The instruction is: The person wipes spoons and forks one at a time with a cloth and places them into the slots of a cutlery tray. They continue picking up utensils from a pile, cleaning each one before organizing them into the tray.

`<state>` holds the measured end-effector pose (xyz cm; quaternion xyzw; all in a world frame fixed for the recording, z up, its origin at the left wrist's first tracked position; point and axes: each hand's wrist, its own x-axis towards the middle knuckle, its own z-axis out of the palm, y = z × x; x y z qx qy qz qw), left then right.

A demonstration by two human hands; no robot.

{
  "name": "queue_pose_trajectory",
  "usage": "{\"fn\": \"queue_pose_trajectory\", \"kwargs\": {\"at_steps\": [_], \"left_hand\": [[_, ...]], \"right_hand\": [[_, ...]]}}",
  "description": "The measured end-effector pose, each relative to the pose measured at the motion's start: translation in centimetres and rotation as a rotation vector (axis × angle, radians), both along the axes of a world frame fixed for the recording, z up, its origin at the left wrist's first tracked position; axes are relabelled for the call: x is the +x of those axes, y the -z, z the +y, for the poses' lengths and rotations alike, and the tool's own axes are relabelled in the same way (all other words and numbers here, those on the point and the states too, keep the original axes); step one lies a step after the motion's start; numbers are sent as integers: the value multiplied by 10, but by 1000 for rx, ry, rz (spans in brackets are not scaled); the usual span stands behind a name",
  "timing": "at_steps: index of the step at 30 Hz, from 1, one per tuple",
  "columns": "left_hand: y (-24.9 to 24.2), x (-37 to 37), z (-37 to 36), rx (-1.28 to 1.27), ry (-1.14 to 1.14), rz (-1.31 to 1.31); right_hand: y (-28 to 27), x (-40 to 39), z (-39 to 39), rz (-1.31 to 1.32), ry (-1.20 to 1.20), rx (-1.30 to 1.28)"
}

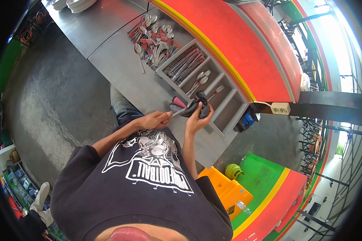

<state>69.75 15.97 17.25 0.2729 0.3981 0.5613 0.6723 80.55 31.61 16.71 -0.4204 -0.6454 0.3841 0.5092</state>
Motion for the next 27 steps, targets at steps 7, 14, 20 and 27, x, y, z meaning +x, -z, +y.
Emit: {"fn": "queue_pose_trajectory", "kwargs": {"at_steps": [7,14,20,27], "left_hand": [[3,3,-1,-5,38,130],[11,4,4,-3,-101,55],[18,4,5,-16,-151,44],[15,3,6,-54,-213,72]], "right_hand": [[2,9,22,18,169,-18],[-4,10,16,122,129,-138],[-2,5,5,143,95,-189],[-3,2,-2,188,55,-205]]}}
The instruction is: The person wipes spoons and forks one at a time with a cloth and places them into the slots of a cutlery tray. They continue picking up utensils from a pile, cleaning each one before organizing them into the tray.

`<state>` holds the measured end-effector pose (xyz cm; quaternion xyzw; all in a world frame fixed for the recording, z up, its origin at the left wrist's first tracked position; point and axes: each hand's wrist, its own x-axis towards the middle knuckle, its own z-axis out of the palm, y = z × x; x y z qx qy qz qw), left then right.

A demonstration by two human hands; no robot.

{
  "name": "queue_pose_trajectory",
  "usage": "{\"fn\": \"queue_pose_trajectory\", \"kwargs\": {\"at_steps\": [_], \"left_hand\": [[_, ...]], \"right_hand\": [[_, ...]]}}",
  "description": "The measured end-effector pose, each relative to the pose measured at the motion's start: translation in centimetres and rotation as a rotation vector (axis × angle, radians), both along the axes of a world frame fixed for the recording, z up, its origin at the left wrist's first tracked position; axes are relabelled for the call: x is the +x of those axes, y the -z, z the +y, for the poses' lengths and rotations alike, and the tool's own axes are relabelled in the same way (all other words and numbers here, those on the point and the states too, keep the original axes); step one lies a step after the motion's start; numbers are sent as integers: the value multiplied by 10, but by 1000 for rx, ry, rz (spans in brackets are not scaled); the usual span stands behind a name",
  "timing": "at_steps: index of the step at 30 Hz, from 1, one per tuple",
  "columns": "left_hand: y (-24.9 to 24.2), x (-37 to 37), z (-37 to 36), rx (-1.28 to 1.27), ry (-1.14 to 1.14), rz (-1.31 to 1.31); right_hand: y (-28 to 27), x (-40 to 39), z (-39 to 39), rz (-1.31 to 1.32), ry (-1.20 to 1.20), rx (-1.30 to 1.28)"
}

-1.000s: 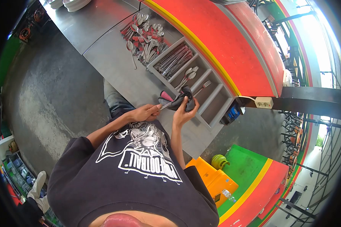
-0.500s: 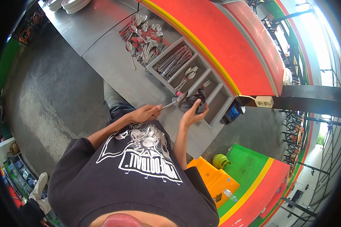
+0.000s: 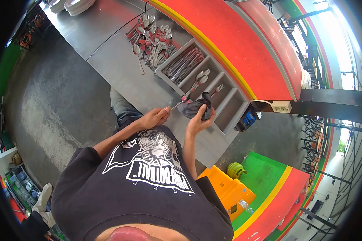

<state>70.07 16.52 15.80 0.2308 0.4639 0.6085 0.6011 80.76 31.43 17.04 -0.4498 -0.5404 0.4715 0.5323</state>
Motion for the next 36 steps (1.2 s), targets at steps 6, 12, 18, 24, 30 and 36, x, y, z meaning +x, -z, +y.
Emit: {"fn": "queue_pose_trajectory", "kwargs": {"at_steps": [6,12,18,24,30,36], "left_hand": [[-1,1,5,-2,-176,204],[-2,1,1,-34,-119,365],[-3,0,-2,26,-127,490],[1,-2,-2,-13,-68,496],[3,-1,-3,36,-103,515],[-6,-5,-6,72,-98,554]], "right_hand": [[-9,-2,-24,-57,-113,55],[0,-3,-32,-221,-272,236],[1,-2,-22,-278,-240,276],[0,-3,-16,-272,-212,286],[-2,-8,-16,-332,-204,383],[-2,-11,-6,-425,-175,506]]}}
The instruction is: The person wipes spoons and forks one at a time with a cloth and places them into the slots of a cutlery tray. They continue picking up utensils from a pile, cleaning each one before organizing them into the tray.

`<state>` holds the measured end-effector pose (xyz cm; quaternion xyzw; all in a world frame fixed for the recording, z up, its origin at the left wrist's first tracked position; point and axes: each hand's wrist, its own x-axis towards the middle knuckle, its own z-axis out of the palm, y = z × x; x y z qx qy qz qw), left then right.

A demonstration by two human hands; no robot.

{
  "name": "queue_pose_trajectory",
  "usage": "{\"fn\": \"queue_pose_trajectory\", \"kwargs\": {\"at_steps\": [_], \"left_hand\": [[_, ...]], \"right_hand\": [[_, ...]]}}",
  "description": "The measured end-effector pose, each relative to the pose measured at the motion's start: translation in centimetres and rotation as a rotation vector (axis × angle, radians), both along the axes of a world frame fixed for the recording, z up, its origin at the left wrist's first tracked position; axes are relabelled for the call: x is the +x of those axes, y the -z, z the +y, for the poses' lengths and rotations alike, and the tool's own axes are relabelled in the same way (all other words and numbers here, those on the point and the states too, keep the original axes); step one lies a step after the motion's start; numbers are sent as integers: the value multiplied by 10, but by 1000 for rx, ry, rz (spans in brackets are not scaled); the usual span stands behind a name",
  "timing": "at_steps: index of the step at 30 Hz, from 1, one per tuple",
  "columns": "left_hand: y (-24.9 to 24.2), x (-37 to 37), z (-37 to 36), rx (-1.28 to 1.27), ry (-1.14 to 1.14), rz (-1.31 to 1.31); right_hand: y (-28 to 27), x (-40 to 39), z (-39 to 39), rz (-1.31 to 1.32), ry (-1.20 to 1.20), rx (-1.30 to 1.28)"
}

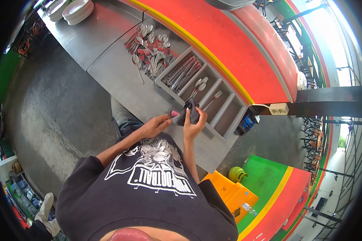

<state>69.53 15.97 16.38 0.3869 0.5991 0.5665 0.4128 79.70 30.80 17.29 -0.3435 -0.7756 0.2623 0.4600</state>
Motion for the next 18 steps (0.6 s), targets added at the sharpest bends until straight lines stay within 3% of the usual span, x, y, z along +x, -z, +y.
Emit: {"fn": "queue_pose_trajectory", "kwargs": {"at_steps": [8,12,15,18], "left_hand": [[-7,-6,0,-57,13,-45],[0,-4,2,-61,27,-127],[9,-2,6,-74,-28,-164],[18,-4,10,-79,-57,-199]], "right_hand": [[-2,-14,15,4,32,92],[1,-13,26,10,158,2],[1,-9,29,196,236,-143],[-3,0,22,224,230,-204]]}}
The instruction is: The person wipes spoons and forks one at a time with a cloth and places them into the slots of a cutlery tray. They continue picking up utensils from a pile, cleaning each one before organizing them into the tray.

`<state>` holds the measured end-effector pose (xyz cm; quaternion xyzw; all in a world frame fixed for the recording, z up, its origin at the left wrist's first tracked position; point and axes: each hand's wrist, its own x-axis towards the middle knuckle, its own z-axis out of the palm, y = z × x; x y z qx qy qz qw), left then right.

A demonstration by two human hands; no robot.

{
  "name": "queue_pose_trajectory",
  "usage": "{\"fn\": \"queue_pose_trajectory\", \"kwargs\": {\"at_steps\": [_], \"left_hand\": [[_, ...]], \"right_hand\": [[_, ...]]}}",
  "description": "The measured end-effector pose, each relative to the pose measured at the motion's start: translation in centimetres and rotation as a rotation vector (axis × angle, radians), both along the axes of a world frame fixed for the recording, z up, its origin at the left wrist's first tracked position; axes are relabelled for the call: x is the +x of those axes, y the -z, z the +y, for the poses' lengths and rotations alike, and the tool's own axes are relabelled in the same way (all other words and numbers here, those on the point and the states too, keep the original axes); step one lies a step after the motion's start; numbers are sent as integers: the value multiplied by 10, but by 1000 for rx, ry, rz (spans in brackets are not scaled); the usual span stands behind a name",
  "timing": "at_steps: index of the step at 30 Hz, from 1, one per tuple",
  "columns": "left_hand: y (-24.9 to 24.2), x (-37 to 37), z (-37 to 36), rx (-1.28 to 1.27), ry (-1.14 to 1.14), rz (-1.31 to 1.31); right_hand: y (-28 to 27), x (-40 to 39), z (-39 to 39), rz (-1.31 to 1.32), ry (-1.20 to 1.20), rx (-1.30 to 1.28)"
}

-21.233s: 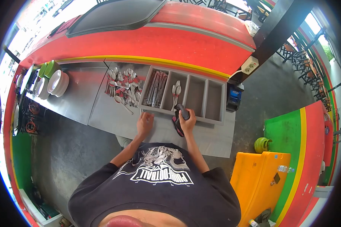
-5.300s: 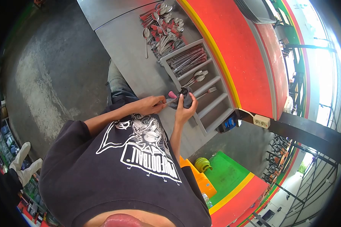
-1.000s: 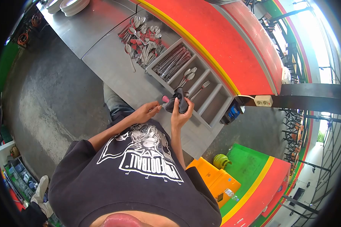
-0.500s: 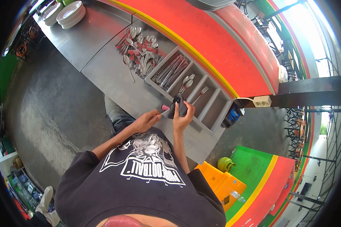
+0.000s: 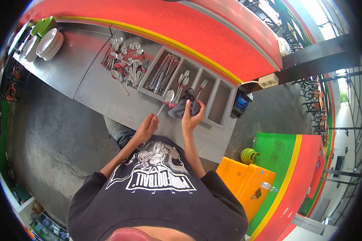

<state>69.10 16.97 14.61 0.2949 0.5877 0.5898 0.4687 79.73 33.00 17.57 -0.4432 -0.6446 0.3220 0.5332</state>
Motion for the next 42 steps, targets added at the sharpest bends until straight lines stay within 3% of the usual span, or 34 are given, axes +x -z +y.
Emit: {"fn": "queue_pose_trajectory", "kwargs": {"at_steps": [4,7,10,21,29,39,42], "left_hand": [[1,1,9,-12,10,22],[-7,8,14,26,20,62],[1,10,15,15,26,154],[-24,5,12,-23,119,113],[-2,5,17,-103,-88,3],[15,-7,46,-103,-68,91],[30,-12,60,-118,-48,178]], "right_hand": [[-9,6,-28,-17,-203,-130],[0,7,-41,-108,-483,-151],[0,1,-42,-151,-474,-83],[6,1,17,-175,-180,180],[20,9,9,41,5,-113],[23,11,-8,-64,-452,-374],[32,10,-7,-83,-444,-411]]}}
